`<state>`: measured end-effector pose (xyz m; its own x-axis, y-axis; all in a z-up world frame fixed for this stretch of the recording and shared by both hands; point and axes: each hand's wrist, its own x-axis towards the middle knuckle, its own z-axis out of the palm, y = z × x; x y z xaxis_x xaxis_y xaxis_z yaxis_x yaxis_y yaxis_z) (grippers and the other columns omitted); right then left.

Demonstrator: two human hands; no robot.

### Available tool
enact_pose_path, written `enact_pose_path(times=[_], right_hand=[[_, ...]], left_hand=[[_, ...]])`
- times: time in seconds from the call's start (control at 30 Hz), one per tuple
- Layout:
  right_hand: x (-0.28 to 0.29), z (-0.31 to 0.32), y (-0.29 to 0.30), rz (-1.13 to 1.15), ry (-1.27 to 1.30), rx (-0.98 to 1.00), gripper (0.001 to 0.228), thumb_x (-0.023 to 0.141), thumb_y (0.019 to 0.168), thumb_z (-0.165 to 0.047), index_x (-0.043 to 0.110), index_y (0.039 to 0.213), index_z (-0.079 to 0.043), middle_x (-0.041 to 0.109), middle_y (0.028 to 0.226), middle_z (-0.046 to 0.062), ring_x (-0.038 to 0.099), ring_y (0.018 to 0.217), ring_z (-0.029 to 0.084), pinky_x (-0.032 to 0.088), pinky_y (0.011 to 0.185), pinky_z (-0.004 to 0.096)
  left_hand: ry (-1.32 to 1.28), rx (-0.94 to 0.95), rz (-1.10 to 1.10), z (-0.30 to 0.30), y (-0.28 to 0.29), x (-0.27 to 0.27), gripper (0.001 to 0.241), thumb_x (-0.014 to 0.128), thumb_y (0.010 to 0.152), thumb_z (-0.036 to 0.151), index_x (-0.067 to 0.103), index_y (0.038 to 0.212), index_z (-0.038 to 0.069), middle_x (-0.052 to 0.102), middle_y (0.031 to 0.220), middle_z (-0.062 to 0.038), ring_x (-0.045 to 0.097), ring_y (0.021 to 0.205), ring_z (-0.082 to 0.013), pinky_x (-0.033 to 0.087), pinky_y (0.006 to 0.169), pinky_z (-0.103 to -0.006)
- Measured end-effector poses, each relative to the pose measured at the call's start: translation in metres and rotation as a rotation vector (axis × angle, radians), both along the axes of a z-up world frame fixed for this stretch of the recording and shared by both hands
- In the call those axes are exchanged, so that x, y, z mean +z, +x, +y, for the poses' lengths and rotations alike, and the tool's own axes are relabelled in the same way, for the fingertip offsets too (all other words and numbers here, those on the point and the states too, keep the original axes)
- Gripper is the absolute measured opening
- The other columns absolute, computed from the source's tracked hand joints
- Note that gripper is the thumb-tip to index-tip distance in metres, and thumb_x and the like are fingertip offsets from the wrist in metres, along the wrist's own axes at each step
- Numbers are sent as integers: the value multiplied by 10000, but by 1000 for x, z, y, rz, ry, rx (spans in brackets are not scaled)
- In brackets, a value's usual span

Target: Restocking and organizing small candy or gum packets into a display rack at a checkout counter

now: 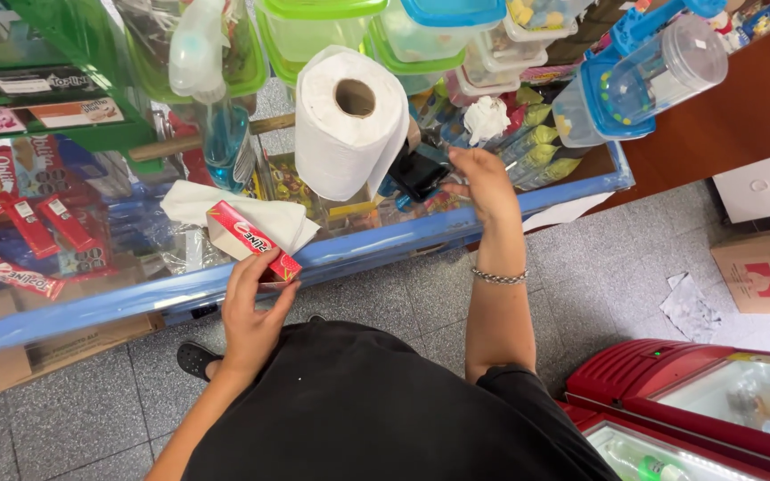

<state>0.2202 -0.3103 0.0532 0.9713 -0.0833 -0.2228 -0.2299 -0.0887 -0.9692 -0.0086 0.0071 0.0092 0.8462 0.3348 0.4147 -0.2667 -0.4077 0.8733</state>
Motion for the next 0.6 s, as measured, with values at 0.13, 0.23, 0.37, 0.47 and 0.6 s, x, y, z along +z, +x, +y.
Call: enact_pose_path(times=[0.13, 0.23, 0.37, 0.47, 0.6], right_hand=[[-9, -16, 0, 6, 157, 59, 325, 725, 933, -136, 501, 727, -21, 629, 1262, 254, 640, 959, 231, 650, 792, 559], [-11, -21, -10, -3, 232, 85, 322, 710, 943, -122, 500, 716, -33, 590, 1371, 293, 662, 1118, 256, 614, 889, 558], [-34, -31, -10, -45, 283, 106, 317, 732, 957, -94, 518, 732, -28, 524, 1448, 309, 606, 1270, 371, 564, 971, 571], [-40, -31, -9, -71, 261, 112, 316, 776, 933, -90, 539, 731, -36, 541, 1425, 300, 657, 1183, 342, 601, 937, 504], [-38, -27, -15, -107, 139, 129, 374, 822, 907, -99, 508, 712, -43, 610, 1306, 267, 712, 1032, 279, 652, 843, 390]], left_hand=[[12, -5, -1, 0, 2, -3, 529, 860, 802, 24, 680, 1299, 33, 662, 1169, -154, 680, 1080, -359, 545, 920, -442], [7, -7, 1, 1, 3, -3, 530, 861, 803, 27, 680, 1301, 36, 662, 1167, -154, 678, 1078, -362, 546, 919, -447], [17, -14, -18, 0, 4, 2, 517, 855, 808, 13, 679, 1295, 23, 662, 1150, -156, 682, 1047, -361, 545, 908, -446], [23, -14, -23, 1, 4, 2, 515, 855, 812, 15, 678, 1295, 23, 661, 1149, -154, 683, 1042, -360, 546, 903, -446], [13, -12, -21, 1, 3, 1, 516, 857, 809, 16, 680, 1294, 25, 661, 1140, -152, 685, 1034, -356, 548, 892, -445]])
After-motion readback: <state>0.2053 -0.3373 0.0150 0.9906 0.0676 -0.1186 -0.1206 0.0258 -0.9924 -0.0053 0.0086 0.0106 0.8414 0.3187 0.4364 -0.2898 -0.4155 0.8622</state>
